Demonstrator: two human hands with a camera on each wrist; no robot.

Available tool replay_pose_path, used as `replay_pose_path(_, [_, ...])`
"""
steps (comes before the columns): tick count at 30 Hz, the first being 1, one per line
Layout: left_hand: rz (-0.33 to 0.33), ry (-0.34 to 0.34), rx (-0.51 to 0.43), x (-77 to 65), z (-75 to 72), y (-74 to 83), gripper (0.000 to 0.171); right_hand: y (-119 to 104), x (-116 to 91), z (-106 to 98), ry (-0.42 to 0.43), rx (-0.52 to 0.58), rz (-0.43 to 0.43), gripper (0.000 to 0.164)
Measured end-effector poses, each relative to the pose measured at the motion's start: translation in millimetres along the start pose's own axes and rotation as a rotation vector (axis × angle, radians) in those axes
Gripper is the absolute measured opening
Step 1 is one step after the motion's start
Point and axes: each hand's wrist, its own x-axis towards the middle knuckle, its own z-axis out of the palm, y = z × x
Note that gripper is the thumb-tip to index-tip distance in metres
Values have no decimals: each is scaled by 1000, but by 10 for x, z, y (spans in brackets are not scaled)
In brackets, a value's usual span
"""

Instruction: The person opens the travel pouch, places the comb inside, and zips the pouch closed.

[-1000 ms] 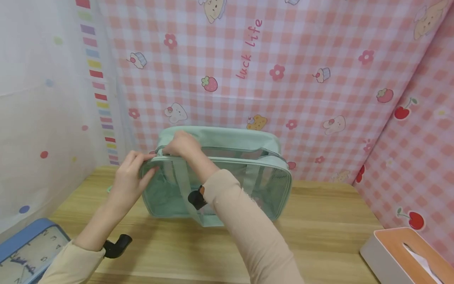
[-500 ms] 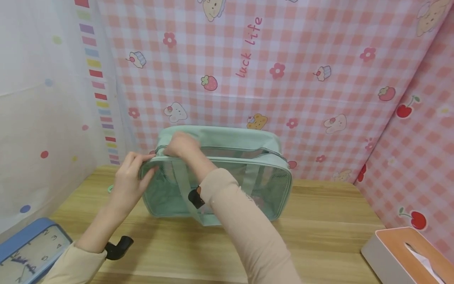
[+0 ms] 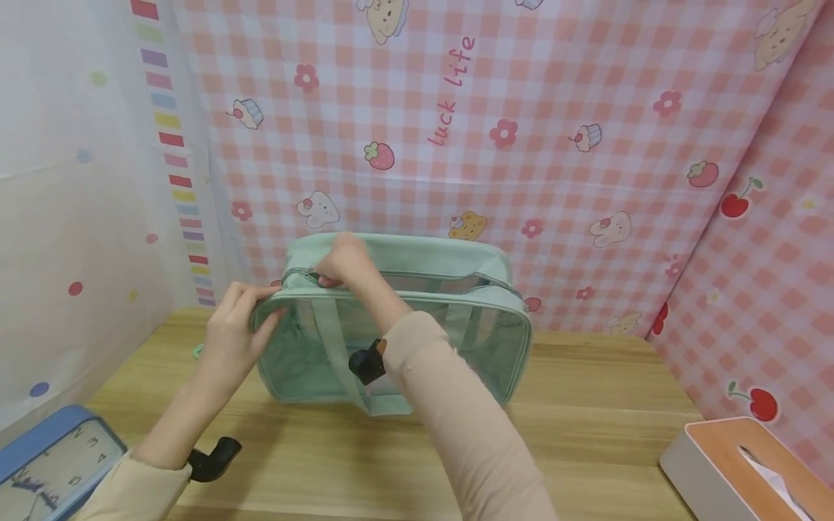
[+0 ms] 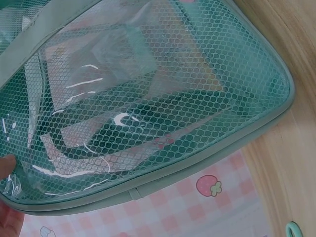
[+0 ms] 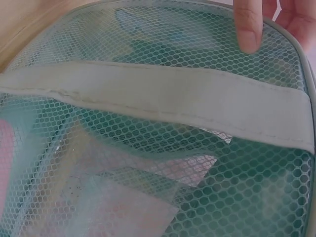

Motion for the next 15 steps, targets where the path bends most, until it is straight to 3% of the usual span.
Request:
replay_pose_path(7, [6,12,6,-23,-12,-18,31,15,-71,-51,28,150,-38,15])
replay_pose_path(11, [22,16,9,-32,-6,-26,31,55,-77,-99,5,240,-30,38])
replay_pose_path(14, [29,17,9,-33,2,-28,31,91,-70,-134,-11,304,-3,46])
replay_pose_path(15, [30,18,9,-32,5,-27,31,105,-63,-145,-15,313,5,42])
